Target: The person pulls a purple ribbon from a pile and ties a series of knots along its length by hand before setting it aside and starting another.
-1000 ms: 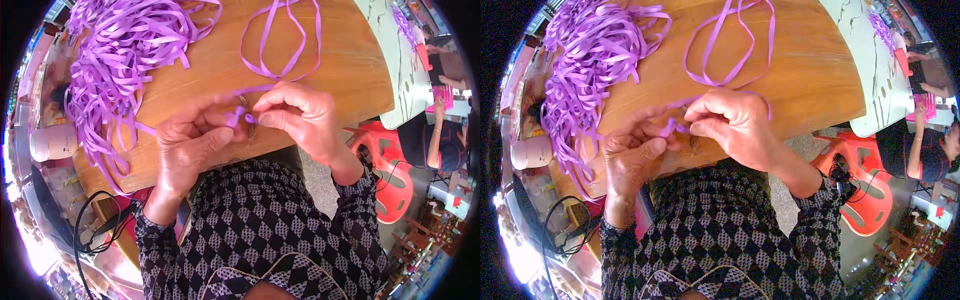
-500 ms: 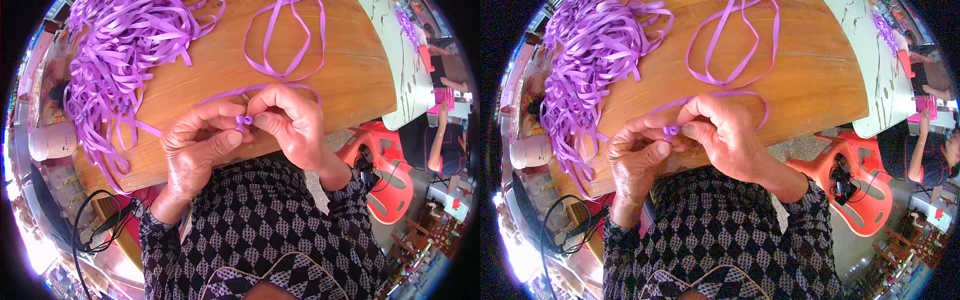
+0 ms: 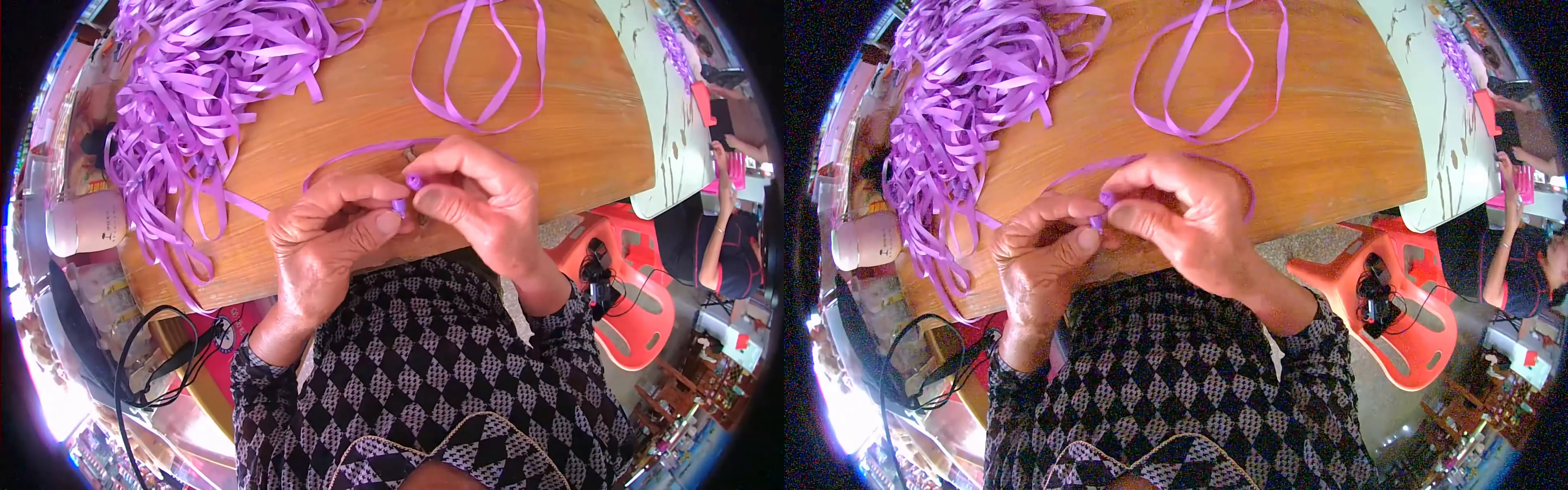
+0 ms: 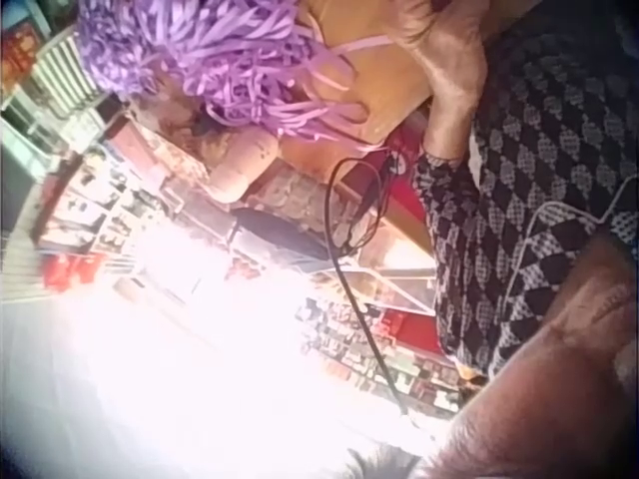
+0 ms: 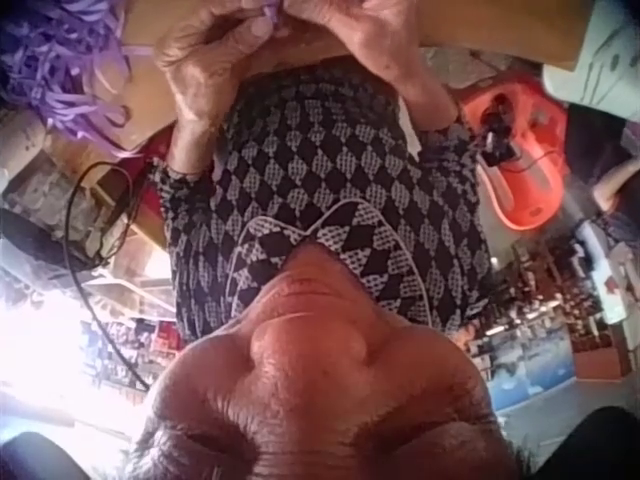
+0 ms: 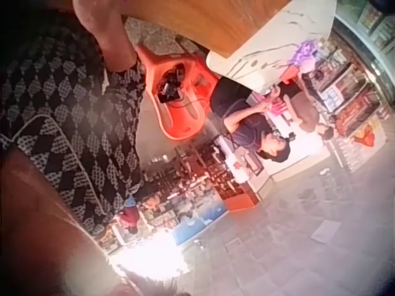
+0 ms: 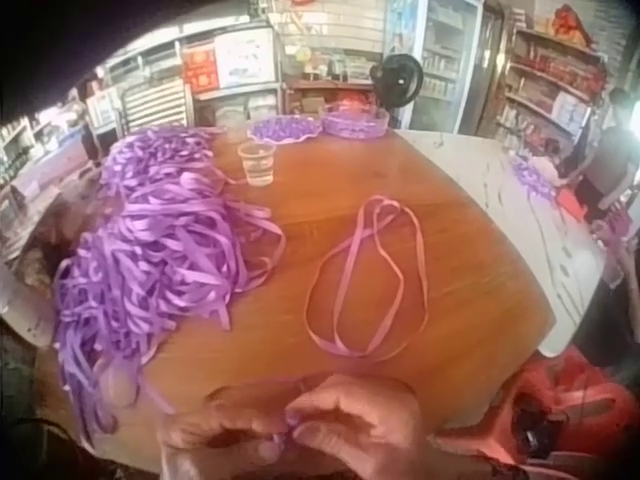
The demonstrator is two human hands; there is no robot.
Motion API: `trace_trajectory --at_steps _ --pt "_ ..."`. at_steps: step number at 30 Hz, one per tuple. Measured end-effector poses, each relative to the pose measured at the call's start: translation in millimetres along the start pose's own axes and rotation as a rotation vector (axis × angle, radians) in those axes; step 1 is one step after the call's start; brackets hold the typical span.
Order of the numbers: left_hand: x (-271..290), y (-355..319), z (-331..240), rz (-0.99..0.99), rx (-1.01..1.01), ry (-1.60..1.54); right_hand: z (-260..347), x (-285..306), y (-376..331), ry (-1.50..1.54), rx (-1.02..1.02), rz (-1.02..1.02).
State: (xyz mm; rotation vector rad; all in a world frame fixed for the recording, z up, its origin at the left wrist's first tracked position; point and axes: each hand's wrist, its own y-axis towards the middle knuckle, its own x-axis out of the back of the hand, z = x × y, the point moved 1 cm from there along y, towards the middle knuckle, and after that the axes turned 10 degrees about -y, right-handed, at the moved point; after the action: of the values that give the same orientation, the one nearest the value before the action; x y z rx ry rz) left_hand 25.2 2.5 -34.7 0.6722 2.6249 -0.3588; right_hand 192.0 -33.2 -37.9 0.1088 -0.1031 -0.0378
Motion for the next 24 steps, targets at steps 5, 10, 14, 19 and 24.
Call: trace_trajectory --at_steps 5,10,14,19,24 --pt "-13 -6 3 -0.096 -0.147 0.044 1 -5 -6 -0.1 0.0 0.045" --pt "-8 -2 1 -0.033 -0.125 0.305 4 -6 -8 -0.182 0.041 -0.001" --pt "3 -6 4 -0.05 -0.084 0.22 3 -1 -7 -0.366 0.178 -0.068" --pt "1 -5 -4 -0.12 -0.037 0.196 5 -1 -6 -0.604 0.371 -0.105" --pt "-9 -3 -9 -0.192 -0.185 0.369 1 -2 -3 -0.79 0.548 -0.111"
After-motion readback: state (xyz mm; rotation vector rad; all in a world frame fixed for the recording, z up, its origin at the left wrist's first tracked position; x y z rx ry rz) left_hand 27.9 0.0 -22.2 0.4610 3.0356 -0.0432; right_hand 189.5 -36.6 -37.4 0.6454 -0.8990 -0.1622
